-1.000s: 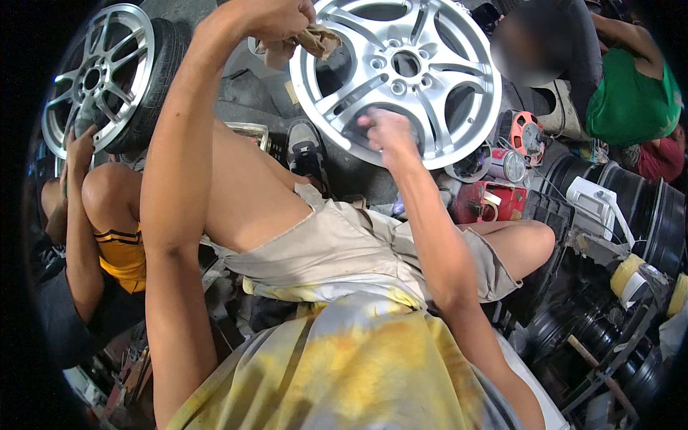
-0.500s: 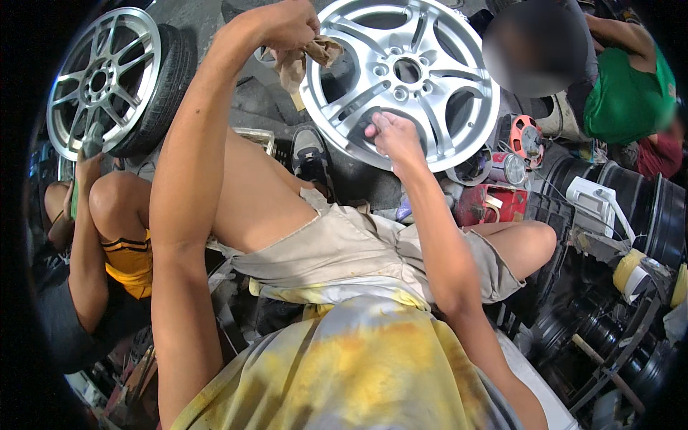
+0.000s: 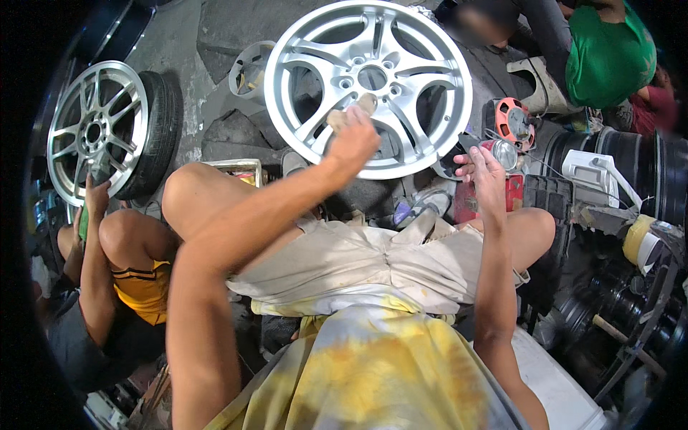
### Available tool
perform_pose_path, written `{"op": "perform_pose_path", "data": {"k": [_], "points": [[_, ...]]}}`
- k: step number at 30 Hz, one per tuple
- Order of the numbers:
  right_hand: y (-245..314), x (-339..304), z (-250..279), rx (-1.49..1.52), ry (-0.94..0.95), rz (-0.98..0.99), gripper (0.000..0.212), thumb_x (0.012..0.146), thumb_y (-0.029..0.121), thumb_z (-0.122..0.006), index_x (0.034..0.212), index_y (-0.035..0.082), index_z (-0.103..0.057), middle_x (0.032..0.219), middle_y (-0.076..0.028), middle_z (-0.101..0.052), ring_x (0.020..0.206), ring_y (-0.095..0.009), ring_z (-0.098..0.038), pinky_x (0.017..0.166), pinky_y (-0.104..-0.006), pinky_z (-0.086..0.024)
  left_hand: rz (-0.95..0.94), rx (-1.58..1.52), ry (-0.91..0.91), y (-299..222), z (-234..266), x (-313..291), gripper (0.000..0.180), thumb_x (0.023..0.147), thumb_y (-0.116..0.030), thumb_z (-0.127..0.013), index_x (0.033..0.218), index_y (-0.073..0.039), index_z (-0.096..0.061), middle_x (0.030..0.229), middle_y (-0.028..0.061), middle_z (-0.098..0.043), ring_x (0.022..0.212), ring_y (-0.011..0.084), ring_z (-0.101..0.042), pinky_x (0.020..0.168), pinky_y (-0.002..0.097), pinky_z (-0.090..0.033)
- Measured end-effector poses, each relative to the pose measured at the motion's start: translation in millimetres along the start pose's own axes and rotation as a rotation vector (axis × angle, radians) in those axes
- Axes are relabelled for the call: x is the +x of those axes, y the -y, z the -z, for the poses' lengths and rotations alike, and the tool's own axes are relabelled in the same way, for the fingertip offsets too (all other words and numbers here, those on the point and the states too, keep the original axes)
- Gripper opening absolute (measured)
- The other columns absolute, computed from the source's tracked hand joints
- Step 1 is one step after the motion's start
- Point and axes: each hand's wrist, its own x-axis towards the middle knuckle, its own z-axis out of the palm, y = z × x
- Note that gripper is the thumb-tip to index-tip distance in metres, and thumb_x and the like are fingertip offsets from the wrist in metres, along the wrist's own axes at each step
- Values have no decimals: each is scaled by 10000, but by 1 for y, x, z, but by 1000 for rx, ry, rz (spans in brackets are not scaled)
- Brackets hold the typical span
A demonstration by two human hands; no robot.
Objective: The person sits on the floor and scrubs a silver car wheel rim with a cloth. They repeatedly dip the cloth into a container of liquid and wipe the rim's surface, including the spokes and outer edge, while another person works on a tire in the background.
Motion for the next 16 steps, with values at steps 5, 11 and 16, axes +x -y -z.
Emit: {"op": "perform_pose_path", "data": {"k": [5,11,16], "points": [[-18,-4,-12,-84,-226,151,278,1025,175,-657,1160,-61,-715,1136,-105,-669,843,-153,-729,664,-268,-534,70,-249,-76,-92,13,43,450,876,-101,-635,1222,187,-647,1350,395,-574,1310,503,-545,1112,511,-444],[-22,-10,-1,-220,-254,242,225,949,127,-743,1085,-52,-752,980,-75,-675,767,-133,-692,647,-268,-515,-25,-95,-114,3,-11,8,531,903,-12,-609,1398,144,-501,1368,294,-567,1246,359,-605,1075,435,-492],[-19,1,-31,-271,-83,371,226,922,147,-769,1112,24,-780,970,-70,-702,744,-124,-621,697,-257,-496,126,-155,99,25,0,6,485,907,-60,-634,1340,130,-527,1249,236,-609,1171,338,-623,993,389,-530]]}}
